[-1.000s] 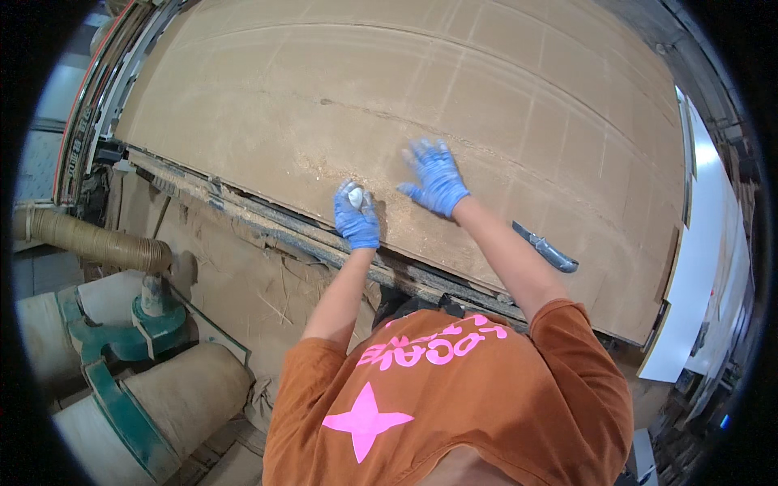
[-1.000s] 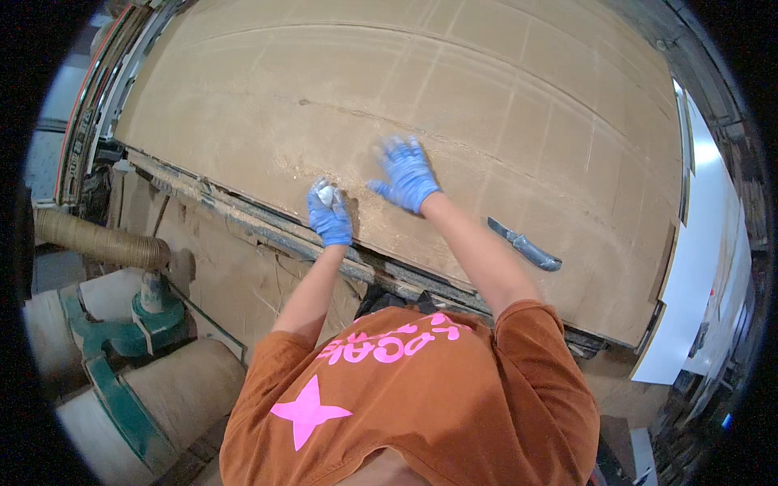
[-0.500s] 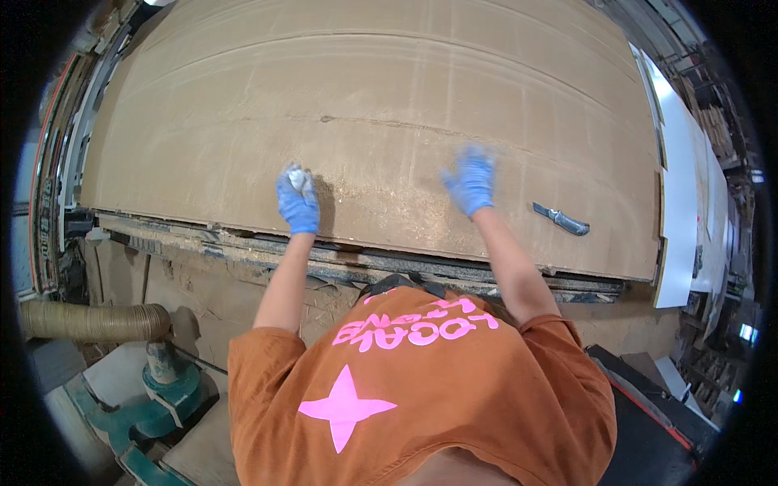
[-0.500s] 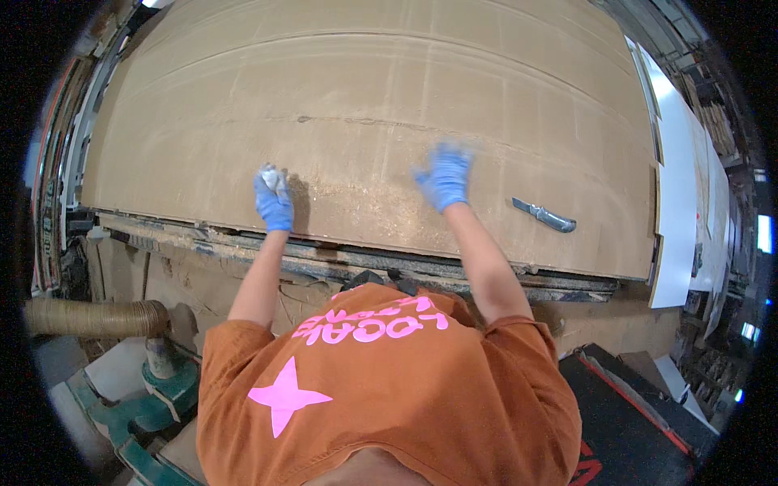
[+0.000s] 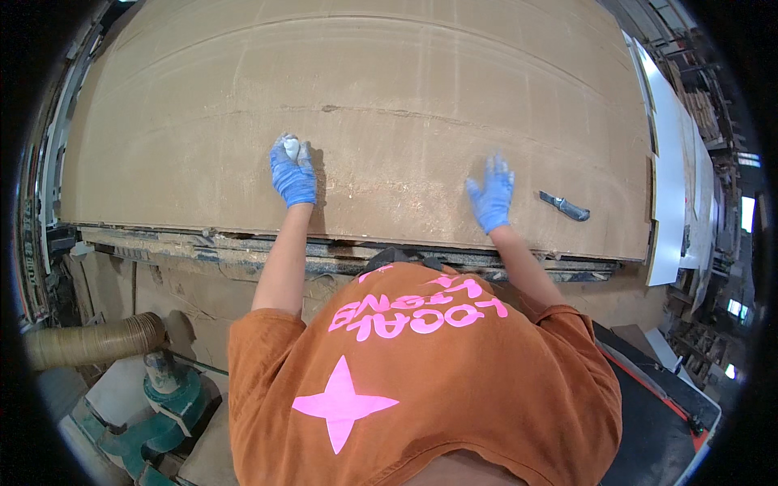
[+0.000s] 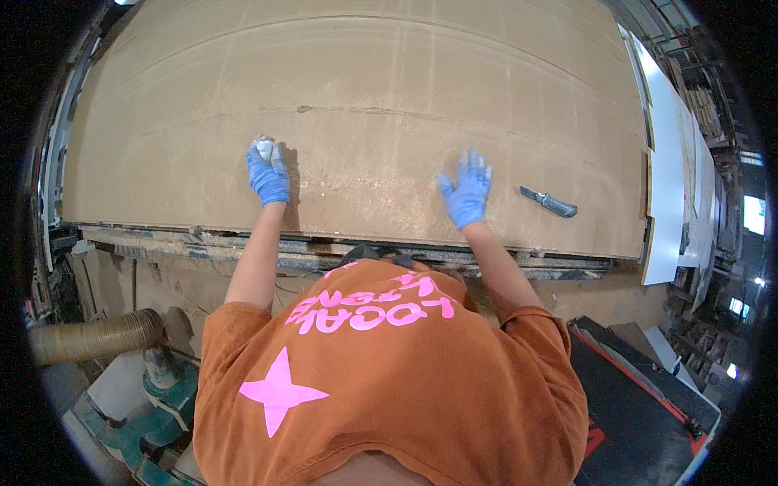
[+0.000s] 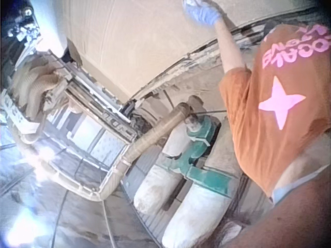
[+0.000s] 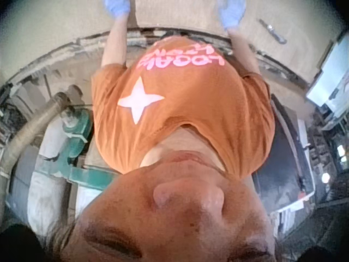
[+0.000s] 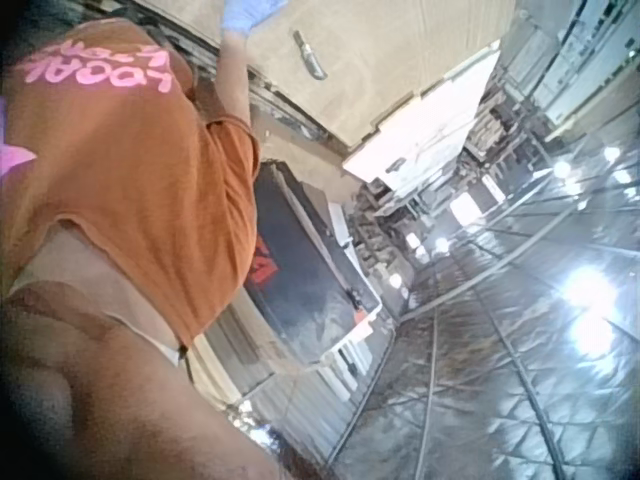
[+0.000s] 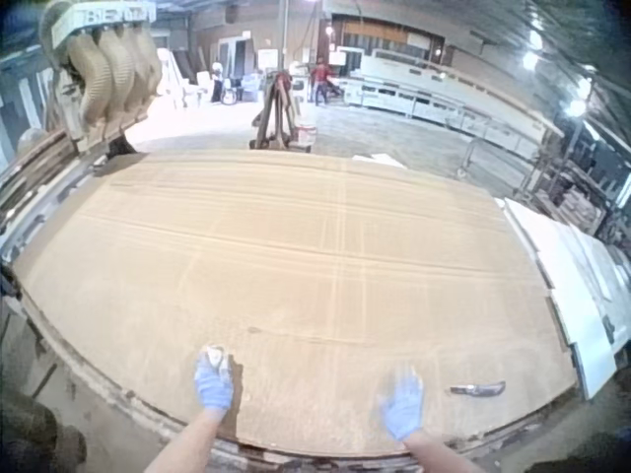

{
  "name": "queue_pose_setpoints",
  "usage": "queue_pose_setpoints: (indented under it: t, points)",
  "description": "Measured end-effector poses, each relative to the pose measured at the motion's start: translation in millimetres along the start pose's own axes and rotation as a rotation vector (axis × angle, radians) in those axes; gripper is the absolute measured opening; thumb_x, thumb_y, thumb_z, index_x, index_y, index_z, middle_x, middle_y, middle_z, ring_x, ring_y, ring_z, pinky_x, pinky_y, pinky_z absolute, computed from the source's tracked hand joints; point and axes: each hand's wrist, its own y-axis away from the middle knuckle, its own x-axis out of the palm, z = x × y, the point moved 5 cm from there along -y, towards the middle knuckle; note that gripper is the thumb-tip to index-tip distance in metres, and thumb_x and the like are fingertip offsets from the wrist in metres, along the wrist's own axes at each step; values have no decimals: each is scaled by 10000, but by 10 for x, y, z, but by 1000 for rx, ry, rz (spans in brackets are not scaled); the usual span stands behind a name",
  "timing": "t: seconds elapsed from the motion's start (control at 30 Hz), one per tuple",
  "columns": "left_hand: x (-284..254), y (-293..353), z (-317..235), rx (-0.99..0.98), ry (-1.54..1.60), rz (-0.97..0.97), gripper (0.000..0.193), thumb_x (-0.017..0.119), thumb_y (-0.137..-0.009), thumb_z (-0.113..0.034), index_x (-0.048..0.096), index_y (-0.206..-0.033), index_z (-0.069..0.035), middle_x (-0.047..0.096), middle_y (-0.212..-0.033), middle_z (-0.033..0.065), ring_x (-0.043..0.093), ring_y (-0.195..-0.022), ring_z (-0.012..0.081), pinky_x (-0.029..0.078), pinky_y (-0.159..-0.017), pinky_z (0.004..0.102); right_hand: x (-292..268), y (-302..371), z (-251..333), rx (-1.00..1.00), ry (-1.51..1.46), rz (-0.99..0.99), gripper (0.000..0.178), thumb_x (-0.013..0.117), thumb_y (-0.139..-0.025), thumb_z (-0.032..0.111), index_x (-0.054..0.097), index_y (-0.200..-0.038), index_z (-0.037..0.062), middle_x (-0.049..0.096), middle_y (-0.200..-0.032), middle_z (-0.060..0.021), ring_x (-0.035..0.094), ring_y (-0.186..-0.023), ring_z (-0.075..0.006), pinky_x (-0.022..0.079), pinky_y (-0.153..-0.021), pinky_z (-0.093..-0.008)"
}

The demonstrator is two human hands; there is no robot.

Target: The person cleans a large wooden board using a utility knife to scrape the surface and a cloth to wipe away dust. They move around the board to clean different sections and briefly walk away from the workbench before returning to continue cleaning.

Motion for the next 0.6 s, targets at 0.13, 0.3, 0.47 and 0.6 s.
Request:
queue_pose_setpoints:
  t: [0.13, 0.3, 0.47, 0.6]
  points:
    - [35, -10, 0, -13, 6, -14, 336, 674, -814, -145, 550, -1100, -18, 588, -1058, 138, 582, -967, 269, 462, -878, 345, 31, 118, 654, -235, -28, 84, 745, 498, -843, 480, 334, -1378, -12, 315, -1432, -215, 251, -1345, -374, 113, -1121, -485]
    - [-40, -29, -105, 40, -75, 9, 331, 682, -808, -141, 554, -1090, -24, 593, -1053, 129, 585, -961, 265, 464, -878, 348, -114, 107, 813, -283, -569, 93, 689, 481, -857, 430, 364, -1363, -24, 340, -1425, -206, 279, -1341, -346, 140, -1122, -451]
    - [-8, -29, -50, 14, -39, -6, 327, 681, -808, -138, 557, -1089, -25, 597, -1054, 128, 591, -965, 258, 467, -877, 347, -280, 119, 335, -272, -453, 6, 658, 461, -874, 409, 366, -1363, -21, 366, -1406, -210, 308, -1325, -357, 179, -1114, -448]
    - [-4, -21, -11, 12, -35, -12, 333, 682, -808, -146, 561, -1095, -29, 599, -1065, 129, 592, -973, 257, 467, -877, 346, -338, 472, 499, -601, -283, 268, 707, 447, -868, 487, 364, -1361, -14, 367, -1405, -208, 300, -1333, -352, 168, -1111, -473]
